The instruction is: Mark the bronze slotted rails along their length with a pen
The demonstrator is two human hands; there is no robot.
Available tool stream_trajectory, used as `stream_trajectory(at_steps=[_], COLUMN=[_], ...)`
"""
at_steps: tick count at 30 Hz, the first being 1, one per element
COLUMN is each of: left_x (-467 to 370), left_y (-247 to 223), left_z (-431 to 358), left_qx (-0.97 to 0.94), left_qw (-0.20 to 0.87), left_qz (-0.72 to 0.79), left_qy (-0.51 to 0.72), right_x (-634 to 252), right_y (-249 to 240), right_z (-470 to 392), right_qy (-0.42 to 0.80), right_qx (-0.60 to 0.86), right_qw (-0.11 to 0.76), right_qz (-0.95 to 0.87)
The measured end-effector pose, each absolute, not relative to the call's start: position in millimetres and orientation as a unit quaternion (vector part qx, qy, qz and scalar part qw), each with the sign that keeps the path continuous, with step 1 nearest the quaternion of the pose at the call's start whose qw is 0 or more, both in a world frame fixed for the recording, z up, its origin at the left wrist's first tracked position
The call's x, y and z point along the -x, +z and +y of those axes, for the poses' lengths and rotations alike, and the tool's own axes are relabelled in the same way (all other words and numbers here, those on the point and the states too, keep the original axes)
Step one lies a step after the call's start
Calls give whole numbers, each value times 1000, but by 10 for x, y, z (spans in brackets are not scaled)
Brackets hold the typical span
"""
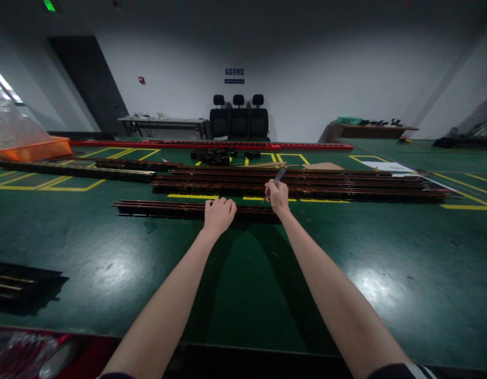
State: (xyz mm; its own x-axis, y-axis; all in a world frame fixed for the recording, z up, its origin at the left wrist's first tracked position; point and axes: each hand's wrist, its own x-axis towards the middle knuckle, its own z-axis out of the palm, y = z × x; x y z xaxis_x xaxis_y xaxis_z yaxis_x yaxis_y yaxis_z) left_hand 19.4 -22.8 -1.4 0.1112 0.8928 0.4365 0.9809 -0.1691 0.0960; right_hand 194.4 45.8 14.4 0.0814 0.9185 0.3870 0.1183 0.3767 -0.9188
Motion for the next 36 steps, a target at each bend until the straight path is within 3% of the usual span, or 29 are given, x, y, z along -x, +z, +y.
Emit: stream_trajectory(at_steps=[3, 17, 27, 36], left_x=[-189, -166, -311, -311], left_y=[-15, 11, -38, -11], left_z=[-228, -243, -255, -234], left_qx=[736, 700, 782, 773], left_qw=[105, 95, 115, 111], left_qz=[-637, -673, -580, -596], left_qy=[-203, -219, -198, -184], right_x=[-1923, -1893, -1875, -1875], right_y=[167, 183, 180, 221], right_z=[424, 381, 416, 361], right_qy=[324, 391, 400, 378], right_qx=[442, 374, 381, 392], right_qw=[616, 573, 572, 565], right_qz=[-566, -615, -606, -619])
